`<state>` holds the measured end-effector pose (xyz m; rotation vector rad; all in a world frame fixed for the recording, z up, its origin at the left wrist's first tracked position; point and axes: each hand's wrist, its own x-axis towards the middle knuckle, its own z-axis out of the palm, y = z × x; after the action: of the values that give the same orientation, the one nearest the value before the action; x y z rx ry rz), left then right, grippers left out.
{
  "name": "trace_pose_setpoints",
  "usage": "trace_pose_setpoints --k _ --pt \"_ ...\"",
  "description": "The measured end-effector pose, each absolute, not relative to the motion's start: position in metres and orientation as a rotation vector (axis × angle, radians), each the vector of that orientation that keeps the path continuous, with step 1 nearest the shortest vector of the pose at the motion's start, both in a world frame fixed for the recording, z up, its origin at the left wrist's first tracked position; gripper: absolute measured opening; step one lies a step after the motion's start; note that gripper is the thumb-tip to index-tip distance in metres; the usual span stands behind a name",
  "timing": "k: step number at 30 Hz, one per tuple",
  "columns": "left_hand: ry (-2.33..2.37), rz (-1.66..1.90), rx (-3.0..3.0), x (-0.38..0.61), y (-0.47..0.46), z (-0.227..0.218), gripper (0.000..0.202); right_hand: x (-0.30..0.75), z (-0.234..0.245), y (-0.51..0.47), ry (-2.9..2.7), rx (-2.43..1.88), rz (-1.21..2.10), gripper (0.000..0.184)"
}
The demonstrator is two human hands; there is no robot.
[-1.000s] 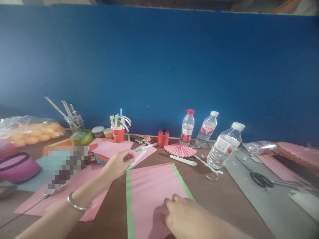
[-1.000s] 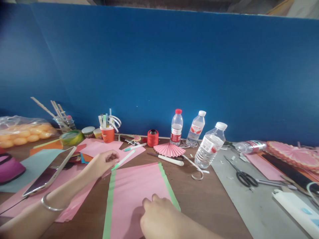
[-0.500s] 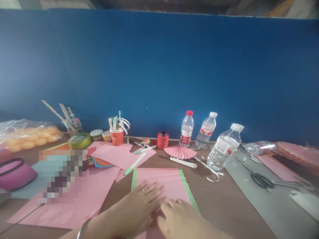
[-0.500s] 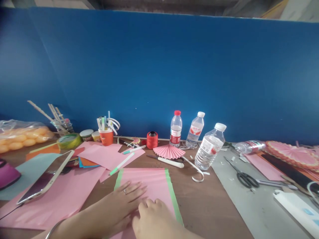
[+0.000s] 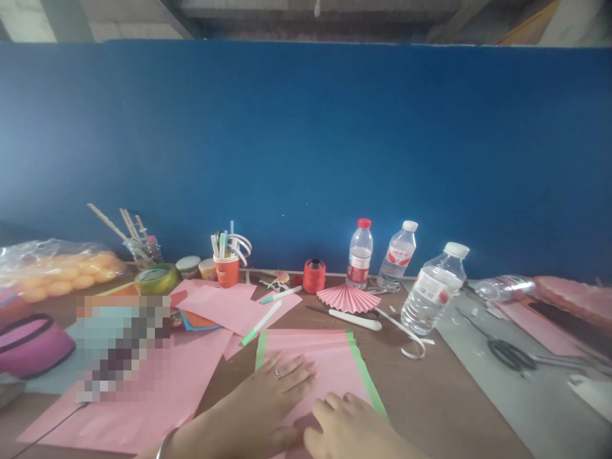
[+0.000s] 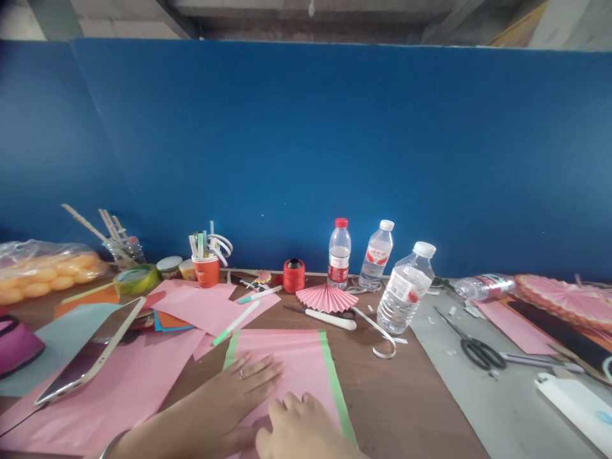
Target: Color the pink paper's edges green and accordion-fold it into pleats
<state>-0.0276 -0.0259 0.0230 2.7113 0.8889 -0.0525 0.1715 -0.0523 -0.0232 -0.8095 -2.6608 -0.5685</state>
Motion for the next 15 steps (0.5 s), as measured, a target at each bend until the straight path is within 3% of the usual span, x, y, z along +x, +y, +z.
trace_pose_setpoints --k 6,15 --pt "0.886 -0.094 2.749 -0.03 -0.023 0.015 0.071 0.169 -0.019 -0.048 -2.846 -0.778 -0.389 0.017" --pt "0.826 -0.018 2.736 -0.032 -0.022 0.017 0.074 0.154 -0.038 -0.047 -2.877 -1.157 -0.105 0.01"
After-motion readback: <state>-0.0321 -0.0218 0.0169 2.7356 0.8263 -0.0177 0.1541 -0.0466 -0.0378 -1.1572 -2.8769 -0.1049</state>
